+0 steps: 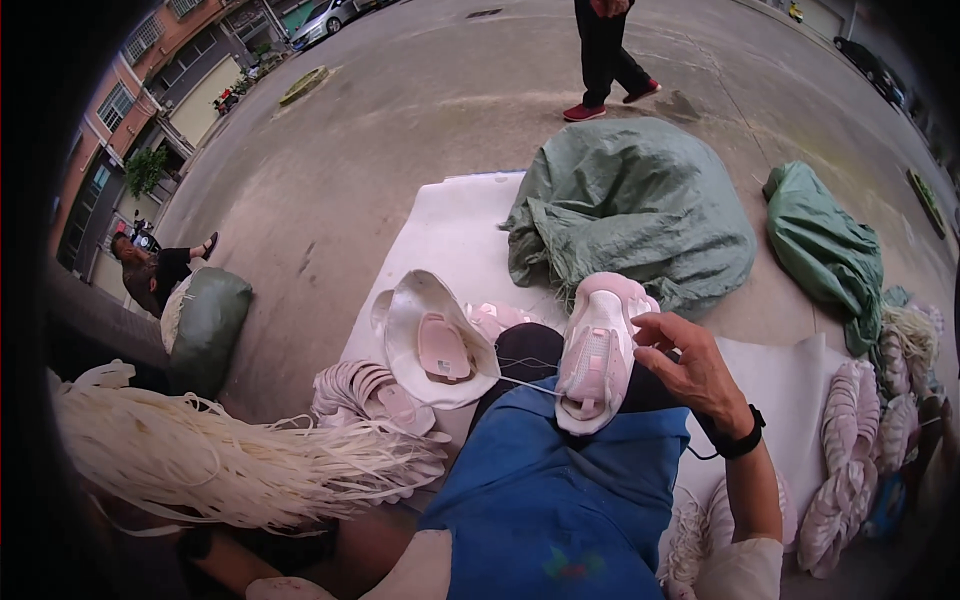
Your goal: The person is threading laces through the eyelets of pink and white sneakers.
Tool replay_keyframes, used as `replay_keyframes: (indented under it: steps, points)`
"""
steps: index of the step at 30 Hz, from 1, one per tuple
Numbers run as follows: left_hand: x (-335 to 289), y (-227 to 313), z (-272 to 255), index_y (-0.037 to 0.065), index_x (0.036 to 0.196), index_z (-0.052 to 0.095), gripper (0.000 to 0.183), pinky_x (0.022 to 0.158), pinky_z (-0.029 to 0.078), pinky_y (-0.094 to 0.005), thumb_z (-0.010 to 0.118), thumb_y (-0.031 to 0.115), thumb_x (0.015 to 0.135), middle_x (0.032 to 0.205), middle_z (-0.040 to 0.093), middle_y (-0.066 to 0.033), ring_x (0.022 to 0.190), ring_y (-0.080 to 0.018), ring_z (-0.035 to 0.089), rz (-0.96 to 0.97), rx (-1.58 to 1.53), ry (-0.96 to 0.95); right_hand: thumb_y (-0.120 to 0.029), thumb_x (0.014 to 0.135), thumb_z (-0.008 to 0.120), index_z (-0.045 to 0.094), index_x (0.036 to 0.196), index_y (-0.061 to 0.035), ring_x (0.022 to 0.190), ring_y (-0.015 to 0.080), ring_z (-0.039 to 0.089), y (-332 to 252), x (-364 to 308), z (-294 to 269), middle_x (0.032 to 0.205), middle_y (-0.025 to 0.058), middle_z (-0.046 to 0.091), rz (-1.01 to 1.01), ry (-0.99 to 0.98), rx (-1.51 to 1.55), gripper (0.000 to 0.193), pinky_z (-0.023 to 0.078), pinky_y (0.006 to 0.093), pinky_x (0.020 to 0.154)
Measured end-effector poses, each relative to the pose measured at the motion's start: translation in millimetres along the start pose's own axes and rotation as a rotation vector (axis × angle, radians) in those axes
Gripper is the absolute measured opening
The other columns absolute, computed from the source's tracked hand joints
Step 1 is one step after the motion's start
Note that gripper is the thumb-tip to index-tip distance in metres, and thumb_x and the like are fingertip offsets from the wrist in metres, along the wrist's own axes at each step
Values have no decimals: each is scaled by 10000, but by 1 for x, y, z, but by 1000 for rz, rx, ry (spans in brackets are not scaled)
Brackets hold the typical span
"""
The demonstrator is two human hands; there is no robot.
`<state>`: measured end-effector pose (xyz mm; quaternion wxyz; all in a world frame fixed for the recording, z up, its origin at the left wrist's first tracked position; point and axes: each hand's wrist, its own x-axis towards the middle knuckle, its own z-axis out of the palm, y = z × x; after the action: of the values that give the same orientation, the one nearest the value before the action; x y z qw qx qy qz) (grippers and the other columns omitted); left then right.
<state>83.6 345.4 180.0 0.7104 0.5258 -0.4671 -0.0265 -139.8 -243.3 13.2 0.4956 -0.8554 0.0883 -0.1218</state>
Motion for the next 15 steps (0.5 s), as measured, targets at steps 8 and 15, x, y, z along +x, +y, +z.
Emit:
replay_keyframes:
  steps: [8,15]
  points:
    - [-18,-117,187,-27,1372,349,907,850,547,-420,744,395,674,1202,538,-201,1034,-321,610,-586,-149,315,-111,888,638,581,1191,-5,787,127,609,-8,-35,3,896,90,652,72,-50,169,325,507,268,717]
    - [-28,-254,397,-58,1234,444,814,904,470,-382,768,466,702,1080,613,-277,1024,-363,621,-953,237,-912,-137,899,626,609,1155,-10,804,130,611,13,-85,0,900,78,662,189,18,138,287,498,262,740]
